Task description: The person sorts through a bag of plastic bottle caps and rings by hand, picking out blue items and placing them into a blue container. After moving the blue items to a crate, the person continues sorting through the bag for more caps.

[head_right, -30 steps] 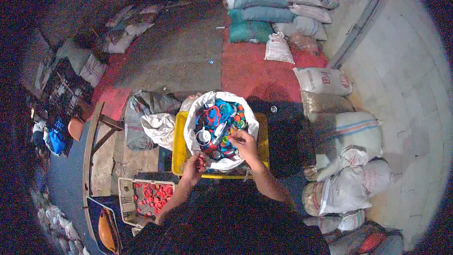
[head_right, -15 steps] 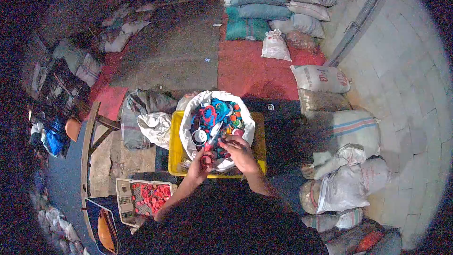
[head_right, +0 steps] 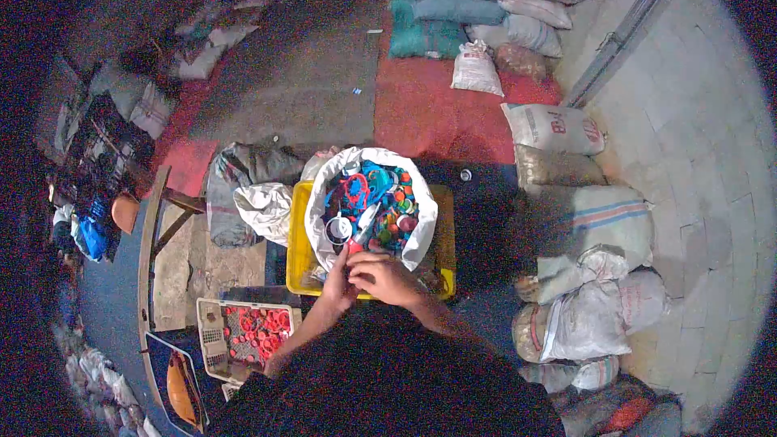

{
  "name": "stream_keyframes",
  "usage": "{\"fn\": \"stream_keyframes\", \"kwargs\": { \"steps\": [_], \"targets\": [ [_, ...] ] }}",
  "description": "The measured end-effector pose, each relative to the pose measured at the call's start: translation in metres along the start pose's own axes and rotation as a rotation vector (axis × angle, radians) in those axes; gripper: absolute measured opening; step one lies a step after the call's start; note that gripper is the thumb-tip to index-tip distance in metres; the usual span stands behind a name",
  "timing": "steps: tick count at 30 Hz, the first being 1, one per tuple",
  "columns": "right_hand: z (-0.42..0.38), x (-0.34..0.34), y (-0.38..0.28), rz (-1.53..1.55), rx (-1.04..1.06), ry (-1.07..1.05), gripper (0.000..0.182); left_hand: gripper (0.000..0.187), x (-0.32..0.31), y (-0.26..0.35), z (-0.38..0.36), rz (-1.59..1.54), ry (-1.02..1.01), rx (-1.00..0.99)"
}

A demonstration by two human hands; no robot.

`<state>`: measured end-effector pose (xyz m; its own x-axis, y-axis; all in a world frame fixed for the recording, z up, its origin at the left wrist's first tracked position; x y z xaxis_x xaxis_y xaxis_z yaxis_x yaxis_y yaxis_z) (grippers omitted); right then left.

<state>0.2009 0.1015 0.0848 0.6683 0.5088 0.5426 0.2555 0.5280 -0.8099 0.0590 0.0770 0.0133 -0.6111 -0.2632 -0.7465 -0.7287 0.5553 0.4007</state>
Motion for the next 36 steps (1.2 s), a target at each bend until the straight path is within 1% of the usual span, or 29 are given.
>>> {"fn": "stream_keyframes", "kwargs": {
  "steps": [1,2,4,6,8,11,14,15,19,22,23,24,26,27,30,31,34,35,36],
  "targets": [
    [0.0,0.003,0.002,0.095,-0.014,0.064,0.016,0.04,0.005,0.001,-0.002,-0.021,-0.037,0.002],
    [0.0,0.008,0.005,0.189,-0.027,0.127,0.016,0.037,0.016,0.003,0.0,-0.016,-0.022,-0.011],
    [-0.005,0.023,0.02,0.127,-0.194,0.239,0.017,0.036,0.011,0.01,-0.009,0.045,0.115,-0.058],
    [-0.014,0.039,0.04,0.027,-0.289,0.374,0.019,0.038,0.034,0.01,-0.002,-0.014,0.127,-0.089],
    [-0.026,0.048,0.056,-0.028,-0.382,0.343,0.016,0.038,0.038,0.015,-0.01,-0.027,0.162,-0.141],
    [-0.038,0.047,0.078,-0.093,-0.347,0.202,0.014,0.038,0.048,0.019,-0.014,-0.043,0.206,-0.148],
    [-0.042,0.03,0.09,-0.164,-0.244,0.113,0.011,0.038,0.047,0.02,-0.028,-0.019,0.158,-0.165],
    [-0.037,0.031,0.083,-0.17,-0.28,0.007,0.013,0.039,0.045,0.019,-0.035,-0.01,0.167,-0.15],
    [-0.022,0.013,0.082,-0.001,-0.197,-0.195,0.016,0.039,0.056,0.007,-0.05,0.028,0.167,-0.129],
    [-0.012,0.004,0.092,-0.067,-0.073,-0.111,0.017,0.039,0.058,0.002,-0.053,0.01,0.19,-0.141],
    [-0.013,0.0,0.107,-0.116,-0.122,-0.078,0.019,0.038,0.058,0.001,-0.055,-0.006,0.217,-0.143],
    [-0.005,0.011,0.099,-0.167,-0.198,-0.065,0.021,0.038,0.059,0.001,-0.056,-0.023,0.245,-0.145],
    [-0.004,0.017,0.105,-0.191,-0.231,0.125,0.02,0.038,0.061,0.002,-0.057,-0.045,0.259,-0.151],
    [-0.001,0.027,0.099,-0.25,-0.235,0.157,0.017,0.038,0.062,0.002,-0.057,-0.057,0.265,-0.154],
    [-0.008,0.025,0.1,-0.224,-0.253,0.08,0.015,0.037,0.063,0.003,-0.06,-0.047,0.313,-0.147],
    [-0.01,0.02,0.104,-0.194,-0.175,-0.01,0.016,0.037,0.063,0.003,-0.061,-0.044,0.294,-0.154],
    [-0.016,0.007,0.099,-0.275,-0.28,-0.146,0.017,0.036,0.064,0.003,-0.062,-0.041,0.261,-0.167],
    [-0.017,0.003,0.097,-0.288,-0.287,-0.109,0.017,0.036,0.066,0.002,-0.062,-0.044,0.267,-0.166],
    [-0.016,0.002,0.095,-0.318,-0.306,-0.122,0.017,0.036,0.066,0.002,-0.062,-0.047,0.272,-0.164]
  ]
}}
Point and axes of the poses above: each hand's wrist, its own z-axis towards the middle knuckle, its own x-axis out of the back of the hand, y = z × x, the point moved 2 cm from there along z, towards the middle knuckle, and after that the axes turned 6 degrees about -y, right-handed, at the moved point
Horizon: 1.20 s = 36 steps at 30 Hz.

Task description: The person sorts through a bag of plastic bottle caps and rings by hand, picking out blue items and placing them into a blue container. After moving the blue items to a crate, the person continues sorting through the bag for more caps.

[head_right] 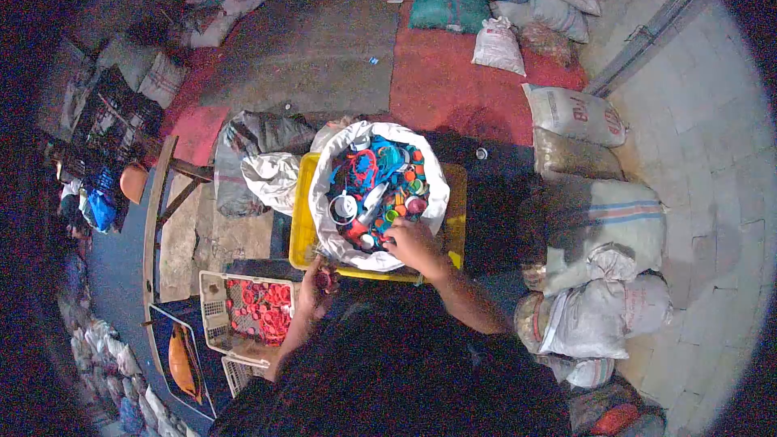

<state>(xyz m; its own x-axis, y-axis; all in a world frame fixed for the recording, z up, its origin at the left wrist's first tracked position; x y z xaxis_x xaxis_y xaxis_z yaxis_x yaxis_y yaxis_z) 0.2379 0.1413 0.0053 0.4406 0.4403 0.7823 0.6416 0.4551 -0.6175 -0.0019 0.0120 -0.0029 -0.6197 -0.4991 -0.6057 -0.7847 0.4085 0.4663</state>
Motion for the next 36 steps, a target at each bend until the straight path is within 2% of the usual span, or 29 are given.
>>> {"fn": "stream_keyframes", "kwargs": {
  "steps": [2,5,8,9,11,14,15,18,21,24,27,30,34,35,36],
  "targets": [
    [0.0,0.0,-0.006,-0.061,-0.038,-0.022,0.017,0.036,-0.001,0.0,0.001,0.0,-0.019,-0.008],
    [-0.001,0.001,-0.01,0.112,-0.036,0.018,0.016,0.037,-0.001,0.002,0.004,0.032,-0.014,0.007],
    [-0.001,-0.004,-0.005,0.489,0.006,0.133,0.014,0.036,-0.004,0.004,0.007,0.061,-0.099,-0.009],
    [-0.002,-0.002,-0.007,0.599,-0.026,0.132,0.013,0.036,-0.006,0.004,0.007,0.068,-0.145,-0.021],
    [-0.006,0.002,-0.011,0.819,-0.088,0.13,0.012,0.036,-0.009,0.005,0.009,0.069,-0.08,-0.001],
    [-0.01,-0.007,-0.008,1.329,-0.223,0.175,0.015,0.036,-0.022,0.006,0.011,0.039,-0.074,0.002],
    [-0.012,-0.002,-0.009,1.318,-0.264,0.147,0.02,0.036,-0.026,0.005,0.011,0.024,-0.086,-0.001],
    [-0.012,-0.002,-0.014,1.6,-0.224,0.194,0.021,0.037,-0.031,0.004,0.014,0.043,-0.129,0.001],
    [-0.012,0.003,-0.02,1.797,-0.076,0.174,0.025,0.037,-0.034,0.002,0.02,0.036,-0.163,0.013],
    [-0.009,0.001,-0.023,1.82,-0.031,0.21,0.025,0.038,-0.041,0.002,0.021,0.103,-0.167,0.044],
    [-0.009,0.006,-0.035,1.649,-0.025,0.249,0.023,0.04,-0.051,0.002,0.02,0.136,-0.189,0.071],
    [-0.014,0.025,-0.058,1.224,-0.057,0.158,0.023,0.04,-0.067,0.003,0.018,0.146,-0.197,0.104],
    [-0.012,0.035,-0.086,0.71,0.152,0.245,0.023,0.04,-0.078,-0.003,0.023,0.084,-0.173,0.172],
    [-0.012,0.038,-0.094,0.621,0.149,0.255,0.021,0.04,-0.076,-0.006,0.027,0.081,-0.294,0.142],
    [-0.008,0.032,-0.092,0.546,0.205,0.253,0.017,0.041,-0.073,-0.008,0.031,0.072,-0.302,0.144]
  ]
}}
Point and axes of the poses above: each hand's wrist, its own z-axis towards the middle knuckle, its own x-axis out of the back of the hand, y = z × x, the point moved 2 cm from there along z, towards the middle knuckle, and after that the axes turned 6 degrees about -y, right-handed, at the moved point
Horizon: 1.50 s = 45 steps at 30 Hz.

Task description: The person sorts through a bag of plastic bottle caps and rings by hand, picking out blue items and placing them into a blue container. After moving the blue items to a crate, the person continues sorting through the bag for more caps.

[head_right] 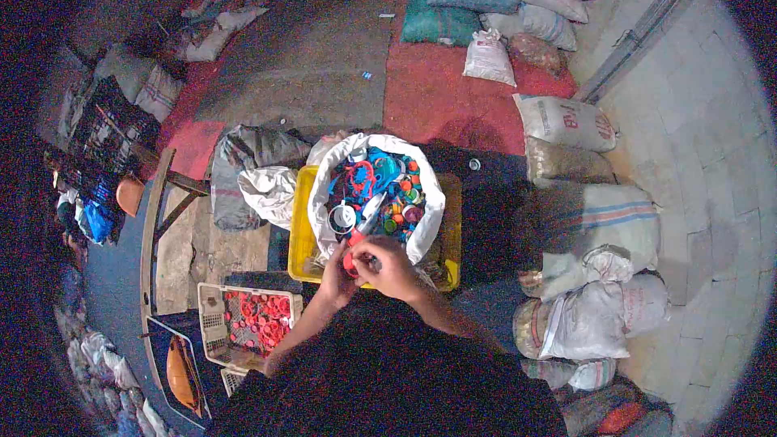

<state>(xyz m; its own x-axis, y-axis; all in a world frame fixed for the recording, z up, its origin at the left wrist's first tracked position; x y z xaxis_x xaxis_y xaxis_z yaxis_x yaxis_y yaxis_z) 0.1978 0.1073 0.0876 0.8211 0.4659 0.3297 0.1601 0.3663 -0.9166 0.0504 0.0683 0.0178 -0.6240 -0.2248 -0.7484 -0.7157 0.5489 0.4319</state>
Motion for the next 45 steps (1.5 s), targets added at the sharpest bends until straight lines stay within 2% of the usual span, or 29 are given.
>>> {"fn": "stream_keyframes", "kwargs": {
  "steps": [2,5,8,9,10,12,16,19,22,26,29,32,35,38,39,42,43,45],
  "targets": [
    [-0.003,-0.007,0.005,-0.263,0.12,0.025,0.012,0.042,0.006,-0.004,0.005,-0.017,-0.016,0.001],
    [-0.004,-0.005,0.002,-0.205,0.072,-0.038,0.011,0.04,0.016,-0.008,0.004,-0.038,-0.009,-0.004],
    [-0.006,0.004,0.02,-0.039,-0.015,0.024,0.01,0.036,0.025,-0.004,-0.003,-0.015,0.048,0.017],
    [-0.01,0.01,0.026,-0.047,-0.087,0.083,0.01,0.035,0.026,-0.002,-0.005,0.0,0.073,0.026],
    [-0.012,0.019,0.033,-0.125,-0.068,0.146,0.011,0.035,0.023,0.001,-0.008,0.001,0.088,0.005],
    [-0.019,0.034,0.055,-0.167,-0.261,0.12,0.012,0.035,0.018,0.007,-0.012,0.001,0.118,-0.036],
    [-0.037,0.046,0.094,-0.385,-0.25,0.02,0.014,0.035,0.025,0.01,-0.013,-0.001,0.227,-0.043],
    [-0.037,0.04,0.105,-0.557,-0.153,-0.116,0.018,0.034,0.026,0.013,-0.015,0.028,0.181,-0.07],
    [-0.031,0.029,0.081,-0.811,-0.205,-0.17,0.021,0.033,0.027,0.014,-0.014,0.026,0.141,-0.069],
    [-0.022,0.013,0.091,-1.015,-0.299,-0.165,0.026,0.033,0.024,0.014,-0.013,0.002,0.137,-0.079],
    [-0.02,0.008,0.095,-1.051,-0.289,-0.18,0.027,0.033,0.028,0.014,-0.01,0.015,0.126,-0.074],
    [-0.014,0.013,0.083,-0.925,-0.321,-0.291,0.024,0.033,0.034,0.013,-0.007,0.013,0.109,-0.087],
    [-0.008,0.026,0.091,-0.271,-0.613,-0.316,0.023,0.033,0.038,0.014,-0.004,0.006,0.113,-0.1],
    [-0.013,0.028,0.111,0.042,-0.356,0.033,0.018,0.037,0.029,0.021,-0.007,0.007,0.069,-0.065],
    [-0.016,0.026,0.114,0.111,-0.428,0.079,0.014,0.039,0.029,0.022,-0.006,-0.002,0.03,-0.062],
    [-0.007,0.023,0.074,1.138,-0.513,0.261,0.011,0.049,0.023,0.024,-0.002,-0.11,-0.075,-0.07],
    [-0.009,0.019,0.089,1.225,-0.419,0.197,0.014,0.053,0.02,0.024,0.0,-0.161,-0.108,-0.074],
    [-0.008,0.017,0.085,1.264,-0.399,0.202,0.015,0.055,0.014,0.026,0.003,-0.206,-0.146,-0.078]
  ]
}}
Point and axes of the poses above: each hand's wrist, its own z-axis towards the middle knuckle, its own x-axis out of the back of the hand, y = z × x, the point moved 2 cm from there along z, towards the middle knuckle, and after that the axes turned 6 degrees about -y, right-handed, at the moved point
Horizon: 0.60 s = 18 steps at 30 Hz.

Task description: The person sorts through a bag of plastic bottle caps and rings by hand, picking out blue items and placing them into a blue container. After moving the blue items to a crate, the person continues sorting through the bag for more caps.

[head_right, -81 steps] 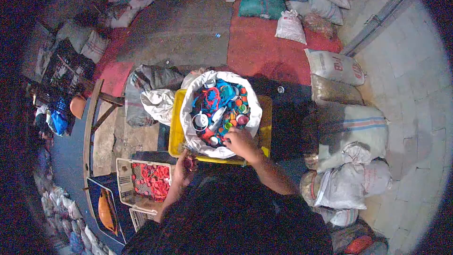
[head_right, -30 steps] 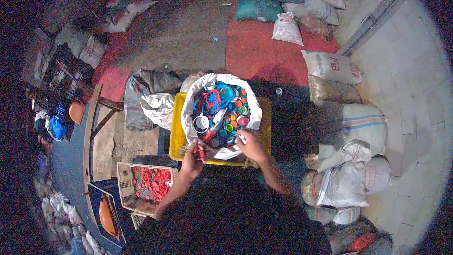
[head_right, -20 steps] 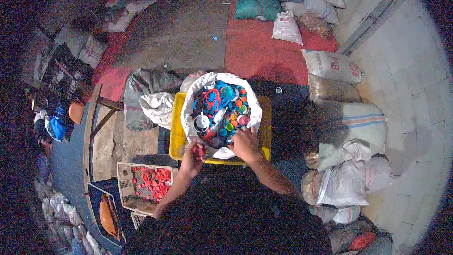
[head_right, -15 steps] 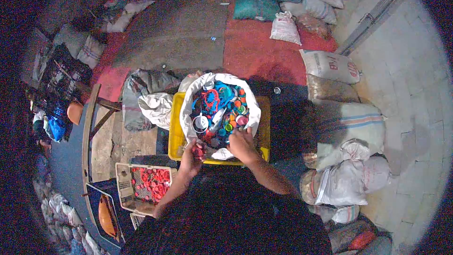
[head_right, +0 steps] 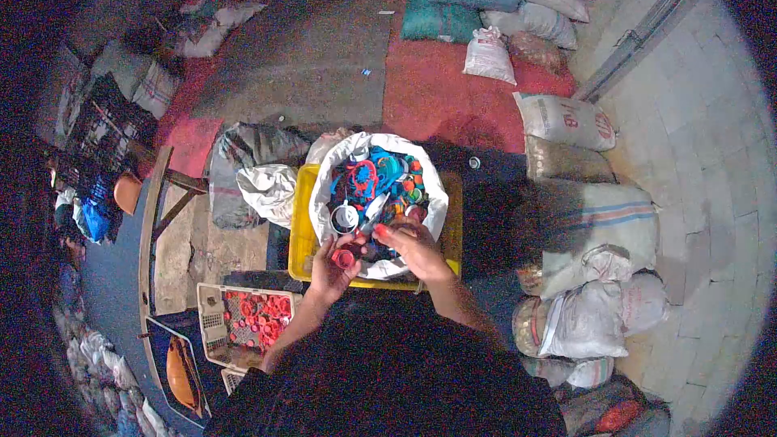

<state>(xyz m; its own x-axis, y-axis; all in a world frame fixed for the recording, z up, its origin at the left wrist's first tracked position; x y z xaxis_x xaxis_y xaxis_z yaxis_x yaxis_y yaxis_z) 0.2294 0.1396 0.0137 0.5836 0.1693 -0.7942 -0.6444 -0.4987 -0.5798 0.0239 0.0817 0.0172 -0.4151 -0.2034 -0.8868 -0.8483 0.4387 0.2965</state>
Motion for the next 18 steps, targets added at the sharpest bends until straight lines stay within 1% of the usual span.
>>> {"fn": "stream_keyframes", "kwargs": {
  "steps": [1,4,7,11,12,13,17,18],
  "targets": [
    [-0.001,-0.006,-0.001,0.02,0.006,-0.007,0.016,0.056,-0.002,0.0,0.002,-0.023,-0.018,-0.002],
    [-0.004,-0.026,-0.01,-0.166,0.048,-0.058,0.017,0.058,-0.007,-0.001,0.007,-0.075,-0.052,0.008],
    [-0.011,-0.048,-0.021,-0.427,0.065,-0.048,0.021,0.057,-0.021,0.0,0.007,-0.057,-0.032,0.014],
    [-0.009,-0.081,-0.03,-0.966,0.325,-0.232,0.027,0.055,-0.016,-0.005,0.016,-0.003,0.014,0.034],
    [-0.008,-0.086,-0.03,-1.186,0.397,-0.224,0.029,0.054,-0.017,-0.005,0.017,0.007,0.01,0.038],
    [-0.005,-0.086,-0.023,-1.205,0.444,-0.217,0.027,0.054,-0.019,-0.006,0.018,0.017,0.007,0.043],
    [-0.009,-0.086,-0.013,-1.453,0.496,-0.162,0.021,0.043,-0.022,-0.01,0.027,0.03,0.155,0.019],
    [-0.01,-0.087,-0.014,-1.515,0.506,-0.15,0.019,0.043,-0.024,-0.009,0.025,0.091,0.144,0.023]
  ]
}}
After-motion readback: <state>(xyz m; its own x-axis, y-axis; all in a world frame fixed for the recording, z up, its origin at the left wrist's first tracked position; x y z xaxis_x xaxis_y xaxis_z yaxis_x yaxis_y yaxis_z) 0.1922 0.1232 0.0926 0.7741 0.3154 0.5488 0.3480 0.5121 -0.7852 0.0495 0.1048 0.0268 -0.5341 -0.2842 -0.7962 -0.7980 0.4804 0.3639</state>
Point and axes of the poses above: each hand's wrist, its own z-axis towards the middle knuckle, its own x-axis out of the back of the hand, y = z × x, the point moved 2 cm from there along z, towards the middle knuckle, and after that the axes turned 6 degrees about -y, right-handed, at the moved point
